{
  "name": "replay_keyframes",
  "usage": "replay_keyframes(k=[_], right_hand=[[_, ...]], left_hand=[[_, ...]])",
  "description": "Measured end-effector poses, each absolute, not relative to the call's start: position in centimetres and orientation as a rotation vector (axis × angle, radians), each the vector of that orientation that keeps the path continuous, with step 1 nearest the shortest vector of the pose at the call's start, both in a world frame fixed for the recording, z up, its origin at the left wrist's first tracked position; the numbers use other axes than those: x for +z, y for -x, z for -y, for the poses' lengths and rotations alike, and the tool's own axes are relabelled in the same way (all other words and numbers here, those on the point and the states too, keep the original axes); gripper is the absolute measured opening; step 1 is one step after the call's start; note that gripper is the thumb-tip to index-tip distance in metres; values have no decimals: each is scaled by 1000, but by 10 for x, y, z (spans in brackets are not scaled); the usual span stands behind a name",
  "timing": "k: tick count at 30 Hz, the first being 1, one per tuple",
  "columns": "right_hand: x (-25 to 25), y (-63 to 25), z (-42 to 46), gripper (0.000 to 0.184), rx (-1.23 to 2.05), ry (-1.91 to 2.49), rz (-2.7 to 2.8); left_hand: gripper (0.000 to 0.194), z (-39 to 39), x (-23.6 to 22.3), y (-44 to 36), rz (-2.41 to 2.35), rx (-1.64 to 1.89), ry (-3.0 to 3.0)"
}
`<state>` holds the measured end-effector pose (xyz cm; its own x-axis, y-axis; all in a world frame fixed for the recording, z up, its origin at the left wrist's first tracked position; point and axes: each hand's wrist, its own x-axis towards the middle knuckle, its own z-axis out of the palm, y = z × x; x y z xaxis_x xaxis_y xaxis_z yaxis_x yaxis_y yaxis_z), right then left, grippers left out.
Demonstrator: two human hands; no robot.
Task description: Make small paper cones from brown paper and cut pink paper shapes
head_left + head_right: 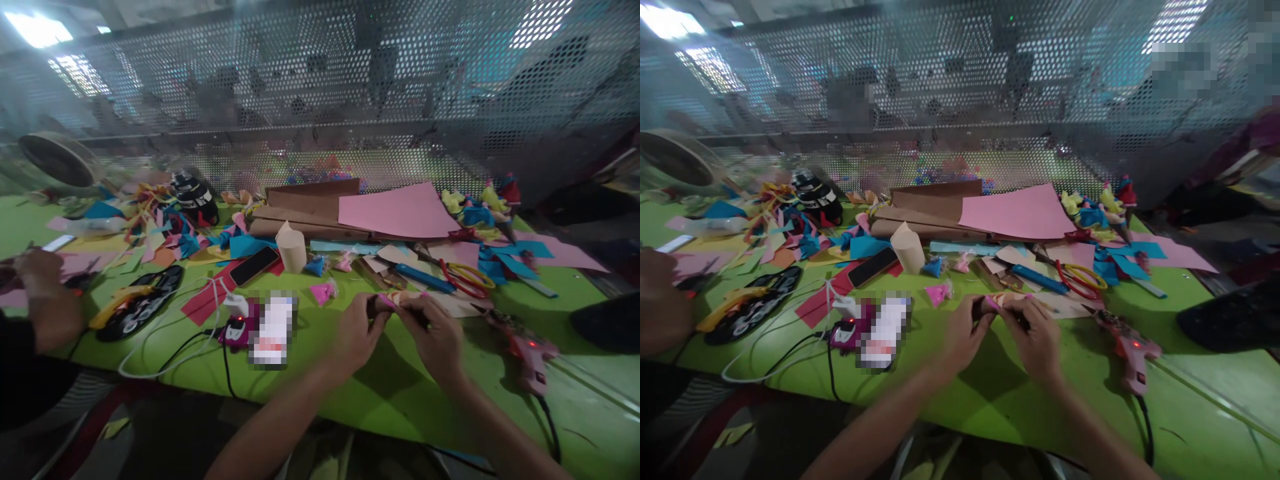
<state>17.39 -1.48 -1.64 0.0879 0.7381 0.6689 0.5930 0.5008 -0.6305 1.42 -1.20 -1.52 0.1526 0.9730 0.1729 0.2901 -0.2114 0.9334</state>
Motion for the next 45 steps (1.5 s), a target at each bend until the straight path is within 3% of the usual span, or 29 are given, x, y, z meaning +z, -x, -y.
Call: replay_keyframes(k=[5, 13, 45], right_hand=[[-14, -176, 17, 15, 218, 1167, 1615], [-17, -175, 15, 3, 169, 1140, 1599], [-17, -169, 17, 10, 134, 1047, 1702]], left_hand=[[26, 9, -22, -14, -1213, 1084, -1588], [26, 7, -27, -14, -1179, 1088, -1565], [35, 7, -21, -13, -1128, 1159, -1403]])
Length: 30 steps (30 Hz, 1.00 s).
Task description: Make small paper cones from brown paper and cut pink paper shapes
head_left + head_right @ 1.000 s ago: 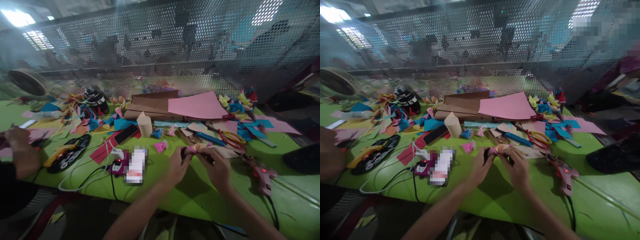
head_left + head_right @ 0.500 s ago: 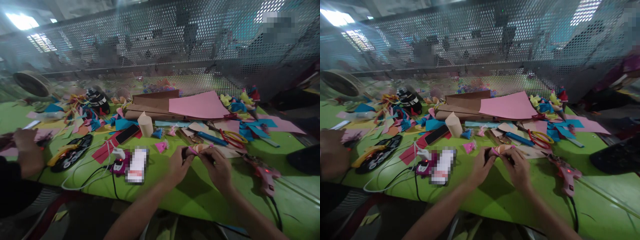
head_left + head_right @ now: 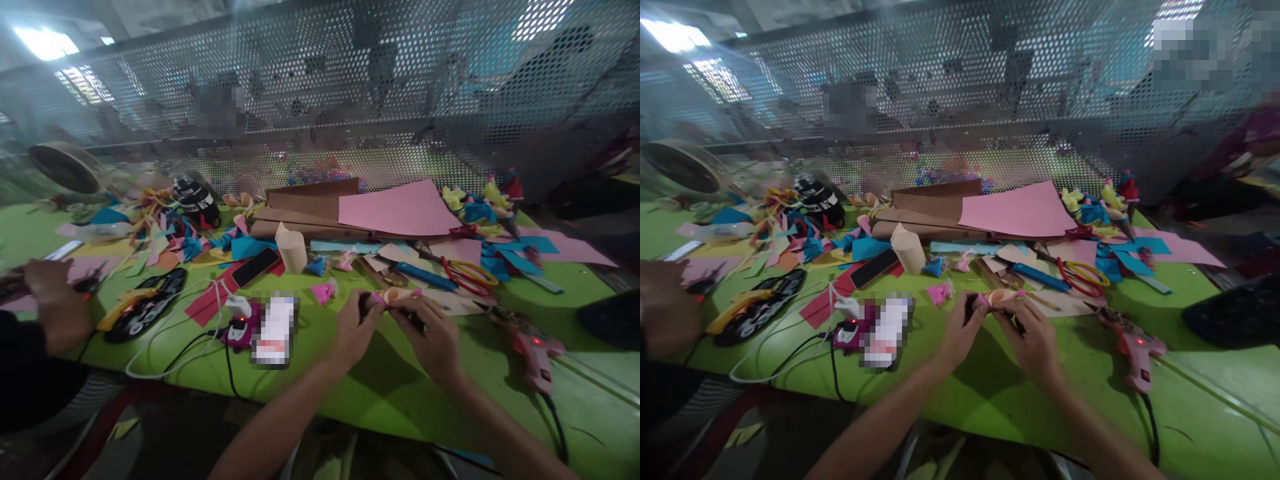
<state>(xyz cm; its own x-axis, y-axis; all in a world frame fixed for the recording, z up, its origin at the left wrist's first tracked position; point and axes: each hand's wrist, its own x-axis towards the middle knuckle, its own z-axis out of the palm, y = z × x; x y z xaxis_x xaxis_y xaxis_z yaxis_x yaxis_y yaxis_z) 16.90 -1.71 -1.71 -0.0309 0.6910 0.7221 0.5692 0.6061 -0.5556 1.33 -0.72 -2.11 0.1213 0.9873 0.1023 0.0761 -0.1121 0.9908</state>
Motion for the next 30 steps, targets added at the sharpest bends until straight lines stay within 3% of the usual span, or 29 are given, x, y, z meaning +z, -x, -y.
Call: replay_keyframes(k=[21, 30], right_hand=[[-16, -171, 20, 15, 176, 1042, 1736], [-14, -171, 22, 17, 236, 1037, 1735]], left_hand=[[28, 7, -20, -13, -1139, 1151, -1458], [33, 6, -25, -13, -1115, 1182, -1453]])
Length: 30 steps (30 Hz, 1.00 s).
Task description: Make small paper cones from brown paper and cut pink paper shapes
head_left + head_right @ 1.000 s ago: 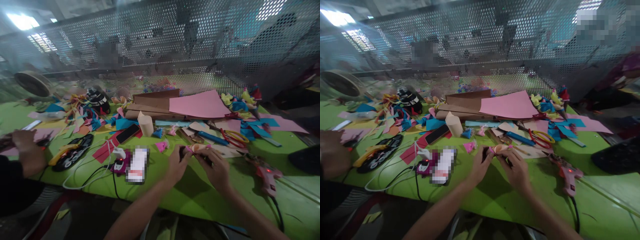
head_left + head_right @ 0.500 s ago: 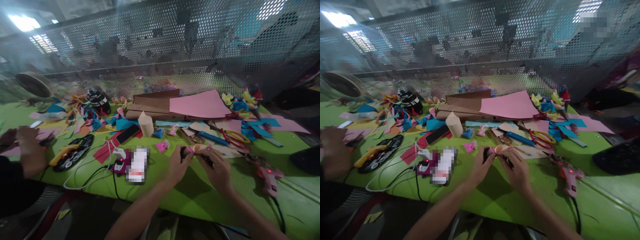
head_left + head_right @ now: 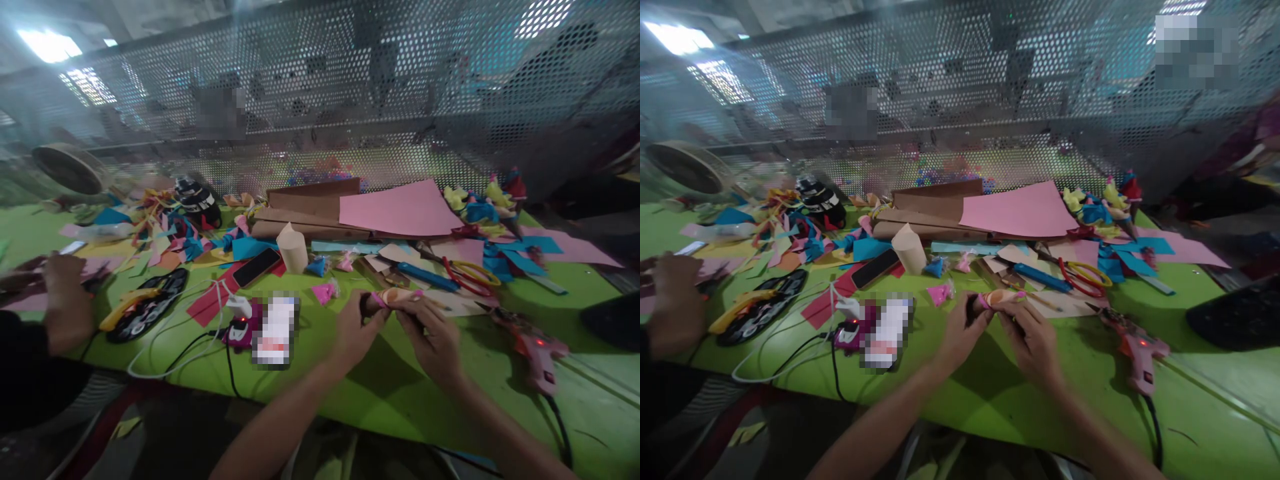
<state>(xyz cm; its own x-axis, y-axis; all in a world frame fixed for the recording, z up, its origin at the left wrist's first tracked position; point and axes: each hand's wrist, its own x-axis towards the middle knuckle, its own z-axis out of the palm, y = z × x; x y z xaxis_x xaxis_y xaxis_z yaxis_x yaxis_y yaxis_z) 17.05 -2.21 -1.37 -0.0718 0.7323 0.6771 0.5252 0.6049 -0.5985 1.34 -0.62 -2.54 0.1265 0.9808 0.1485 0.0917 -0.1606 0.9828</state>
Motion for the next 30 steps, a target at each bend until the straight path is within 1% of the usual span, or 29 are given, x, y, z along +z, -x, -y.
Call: replay_keyframes(k=[3, 8, 13, 17, 21, 25, 30], right_hand=[[-11, -170, 22, 18, 233, 1021, 1740], [-12, -170, 22, 20, 226, 1018, 1735], [-15, -171, 21, 18, 238, 1038, 1712], [-13, -171, 21, 20, 239, 1021, 1722], [-10, -169, 22, 21, 245, 1007, 1737], [-10, -169, 23, 16, 254, 1029, 1723], [-14, -168, 23, 2, 222, 1114, 1637]], left_hand=[[26, 6, -24, -14, -1120, 1195, -1467], [23, 7, -19, -14, -1128, 1157, -1489], [25, 8, -19, -13, -1132, 1146, -1511], [30, 8, -19, -12, -1097, 1150, -1504], [30, 7, -20, -12, -1174, 1146, -1515], [34, 7, -21, -11, -1171, 1140, -1528], [38, 10, -21, -9, -1173, 1096, -1586]])
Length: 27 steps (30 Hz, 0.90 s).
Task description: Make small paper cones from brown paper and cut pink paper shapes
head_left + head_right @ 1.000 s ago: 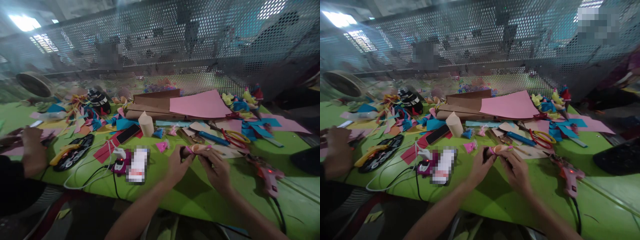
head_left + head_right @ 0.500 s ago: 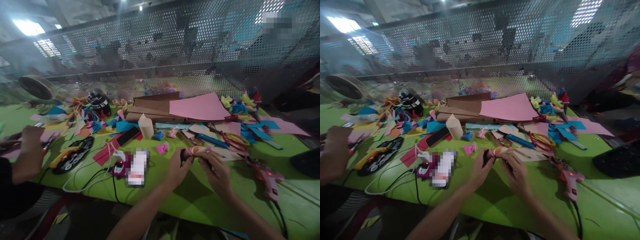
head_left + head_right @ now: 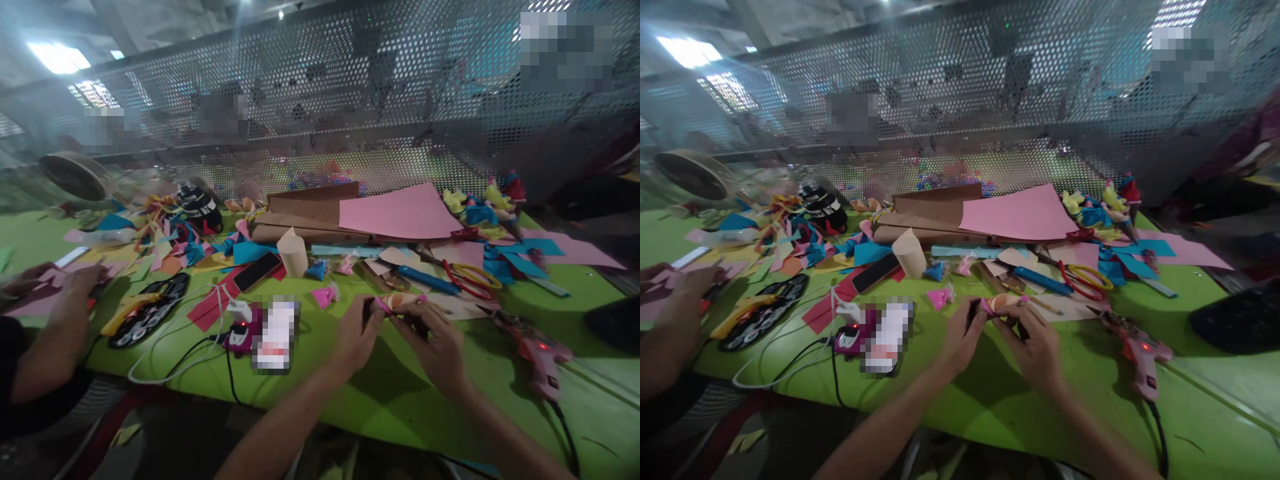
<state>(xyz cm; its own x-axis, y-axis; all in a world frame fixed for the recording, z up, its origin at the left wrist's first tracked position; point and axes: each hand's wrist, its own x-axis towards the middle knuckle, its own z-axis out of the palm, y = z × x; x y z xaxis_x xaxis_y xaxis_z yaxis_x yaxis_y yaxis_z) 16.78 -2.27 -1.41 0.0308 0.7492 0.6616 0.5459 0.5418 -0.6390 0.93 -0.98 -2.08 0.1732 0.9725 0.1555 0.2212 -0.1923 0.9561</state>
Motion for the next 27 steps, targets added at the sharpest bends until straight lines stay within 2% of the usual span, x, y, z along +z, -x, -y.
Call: replay_keyframes(k=[21, 27], right_hand=[[-14, -170, 20, 12, 169, 1140, 1641], [-15, -171, 20, 13, 154, 1078, 1680]], left_hand=[[39, 11, -22, -11, -1209, 1059, -1646], [31, 10, -21, -12, -1169, 1109, -1553]])
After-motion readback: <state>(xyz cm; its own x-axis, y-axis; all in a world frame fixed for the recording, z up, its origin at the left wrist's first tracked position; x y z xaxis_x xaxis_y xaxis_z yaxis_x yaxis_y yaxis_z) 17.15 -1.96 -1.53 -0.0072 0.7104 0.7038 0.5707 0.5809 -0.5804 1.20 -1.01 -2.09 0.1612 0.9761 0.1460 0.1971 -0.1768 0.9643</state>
